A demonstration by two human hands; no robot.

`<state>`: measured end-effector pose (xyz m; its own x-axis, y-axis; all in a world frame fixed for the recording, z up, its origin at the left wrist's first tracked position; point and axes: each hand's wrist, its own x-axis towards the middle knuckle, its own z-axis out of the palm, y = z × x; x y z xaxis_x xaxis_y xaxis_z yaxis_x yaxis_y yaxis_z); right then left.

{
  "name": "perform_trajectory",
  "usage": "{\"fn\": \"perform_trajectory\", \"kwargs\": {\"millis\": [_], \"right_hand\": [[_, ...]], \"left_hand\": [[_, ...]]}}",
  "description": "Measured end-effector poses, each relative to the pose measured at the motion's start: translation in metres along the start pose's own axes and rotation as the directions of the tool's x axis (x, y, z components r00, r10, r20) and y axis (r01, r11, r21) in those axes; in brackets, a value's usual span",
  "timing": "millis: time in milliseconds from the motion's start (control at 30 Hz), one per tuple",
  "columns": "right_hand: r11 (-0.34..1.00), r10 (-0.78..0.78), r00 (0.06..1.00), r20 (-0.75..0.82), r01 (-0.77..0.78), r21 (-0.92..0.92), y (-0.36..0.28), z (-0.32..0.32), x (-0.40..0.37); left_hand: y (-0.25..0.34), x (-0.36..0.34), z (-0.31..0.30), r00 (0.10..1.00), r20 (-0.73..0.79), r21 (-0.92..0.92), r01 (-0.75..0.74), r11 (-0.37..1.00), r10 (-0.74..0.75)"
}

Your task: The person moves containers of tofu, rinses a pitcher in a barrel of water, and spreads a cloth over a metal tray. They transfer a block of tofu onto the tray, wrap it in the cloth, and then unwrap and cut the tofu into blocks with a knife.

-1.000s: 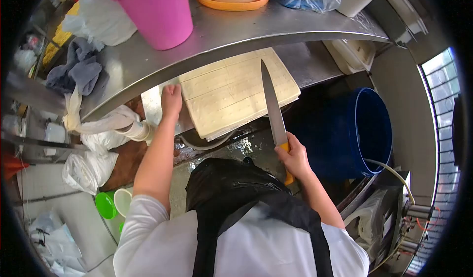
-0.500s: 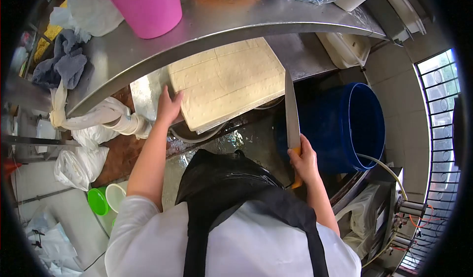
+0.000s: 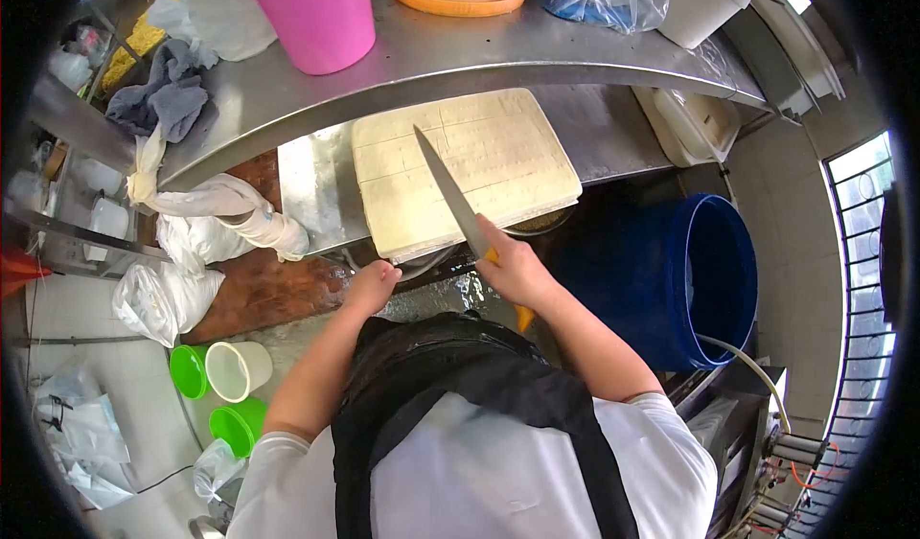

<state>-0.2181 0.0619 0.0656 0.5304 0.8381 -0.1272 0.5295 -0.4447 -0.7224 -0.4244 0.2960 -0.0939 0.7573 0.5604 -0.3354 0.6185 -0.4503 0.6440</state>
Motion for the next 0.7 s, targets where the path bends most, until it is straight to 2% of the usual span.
{"fn": "perform_trajectory", "kwargs": {"millis": [33,100,233,300,400,533,633,700], "right_hand": [[1.0,0.023,0.999,0.047,-0.023,0.001,-0.004,0.0,0.0],[0.996,0.083,0.987,0.135,-0.084,0.004,-0.007,-0.001,-0.002],[0.998,0.024,0.993,0.114,-0.031,0.061,0.012,0.0,-0.013],[0.989,0.096,0.989,0.116,-0.108,0.101,0.013,-0.008,-0.02],[0.98,0.118,0.991,0.063,-0.127,0.156,0.022,-0.015,-0.024],[0.971,0.143,0.986,0.09,-0.157,0.178,0.022,-0.023,-0.022],[0.982,0.08,0.991,0.104,-0.096,0.161,0.028,-0.005,-0.009],[0.987,-0.024,0.998,0.062,0.014,0.16,0.028,0.01,0.001]], "left_hand": [[0.001,0.003,0.002,1.0,0.03,-0.006,0.007,1.0,-0.007],[0.002,0.003,0.006,1.0,-0.013,0.019,-0.01,1.0,0.01],[0.01,0.001,0.007,0.999,-0.026,-0.004,0.044,0.999,-0.044],[0.011,0.004,0.007,0.999,-0.032,0.039,0.037,0.999,-0.035],[0.013,0.01,0.011,0.997,-0.072,0.087,0.032,0.996,-0.026],[0.012,0.012,0.019,0.991,-0.132,0.058,0.02,0.998,-0.012],[0.01,0.016,0.021,0.994,-0.095,0.084,0.063,0.994,-0.055],[0.004,0.019,0.025,0.993,-0.078,0.055,0.093,0.994,-0.089]]}}
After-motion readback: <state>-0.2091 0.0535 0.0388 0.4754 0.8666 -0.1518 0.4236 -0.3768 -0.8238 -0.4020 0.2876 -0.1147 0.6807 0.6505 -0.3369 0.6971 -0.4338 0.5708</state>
